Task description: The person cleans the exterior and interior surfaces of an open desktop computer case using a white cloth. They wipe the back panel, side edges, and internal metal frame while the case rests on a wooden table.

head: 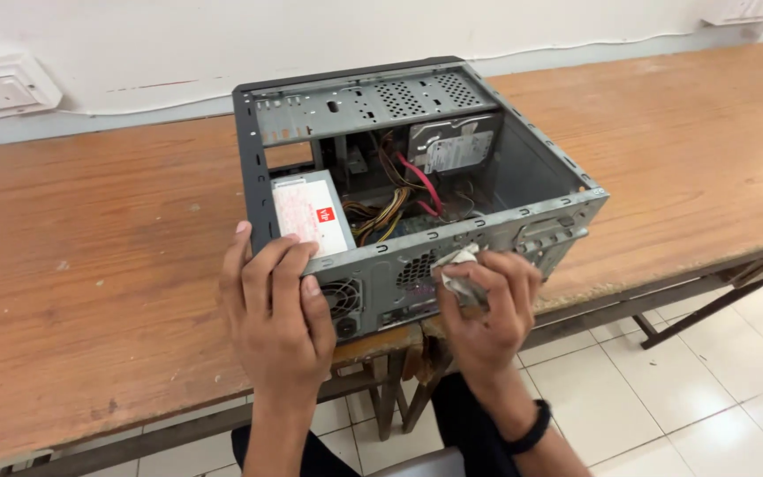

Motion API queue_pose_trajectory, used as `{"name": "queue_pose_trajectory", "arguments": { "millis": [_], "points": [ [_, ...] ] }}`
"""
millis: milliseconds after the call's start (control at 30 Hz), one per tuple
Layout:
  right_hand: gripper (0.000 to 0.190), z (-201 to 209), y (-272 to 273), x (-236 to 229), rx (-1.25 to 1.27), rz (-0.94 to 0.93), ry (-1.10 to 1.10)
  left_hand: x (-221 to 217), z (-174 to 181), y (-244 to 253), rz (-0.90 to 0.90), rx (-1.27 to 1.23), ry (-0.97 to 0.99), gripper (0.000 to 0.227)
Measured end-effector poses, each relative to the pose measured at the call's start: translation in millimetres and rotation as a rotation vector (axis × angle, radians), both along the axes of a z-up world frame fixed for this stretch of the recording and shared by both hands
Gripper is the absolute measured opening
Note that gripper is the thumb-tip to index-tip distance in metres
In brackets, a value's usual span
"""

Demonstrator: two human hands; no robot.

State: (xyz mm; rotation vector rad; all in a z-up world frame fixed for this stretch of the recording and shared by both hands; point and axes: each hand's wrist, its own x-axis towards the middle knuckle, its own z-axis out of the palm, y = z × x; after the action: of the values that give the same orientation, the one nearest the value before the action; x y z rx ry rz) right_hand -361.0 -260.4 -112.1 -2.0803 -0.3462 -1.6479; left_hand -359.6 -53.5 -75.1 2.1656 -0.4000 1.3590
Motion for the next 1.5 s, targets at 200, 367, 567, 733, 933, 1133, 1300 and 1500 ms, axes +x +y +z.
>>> {"name": "queue_pose_trajectory", "arguments": {
  "millis": [200, 367, 567, 733, 933, 1133, 1300, 1500],
  "points": [
    [0.032, -39.8, 9.2, -6.7, 0.152, 0.092, 0.040, -7.2, 9.1, 2.5, 0.002, -0.012, 0.007, 0.029],
    [0.036, -35.9, -0.4, -31.0, 0.169, 0.217, 0.294, 0.2, -2.3, -13.0, 0.037, -0.103, -0.024, 0.032],
    [0.032, 15.6, -37.7, -19.8, 0.192, 0.196, 0.068, 4.6, -1.4, -39.4, 0.114, -0.193, -0.114, 0.030],
    [0.029, -67.1, -49.1, 24.7, 0.008, 0.201, -0.071, 18.5, -14.5, -39.2, 0.182, -0.150, -0.177, 0.031],
    [0.032, -42.8, -72.6, -22.3, 0.094, 0.294, 0.201, 22.0, -19.2, -39.3, 0.245, -0.131, -0.188, 0.031],
    [0.032, -5.5, -121.0, -22.9, 0.228, 0.179, 0.161, 11.4, -14.1, -46.2, 0.214, -0.155, -0.132, 0.032],
    [0.035, 15.4, -104.2, -15.3, 0.107, -0.032, 0.216, 2.8, -9.6, -44.0, 0.226, -0.144, -0.062, 0.031],
    [0.035, 20.7, -82.8, -22.1, 0.068, -0.145, 0.215, 11.6, -11.9, -35.5, 0.178, -0.153, -0.096, 0.028]
  ]
}}
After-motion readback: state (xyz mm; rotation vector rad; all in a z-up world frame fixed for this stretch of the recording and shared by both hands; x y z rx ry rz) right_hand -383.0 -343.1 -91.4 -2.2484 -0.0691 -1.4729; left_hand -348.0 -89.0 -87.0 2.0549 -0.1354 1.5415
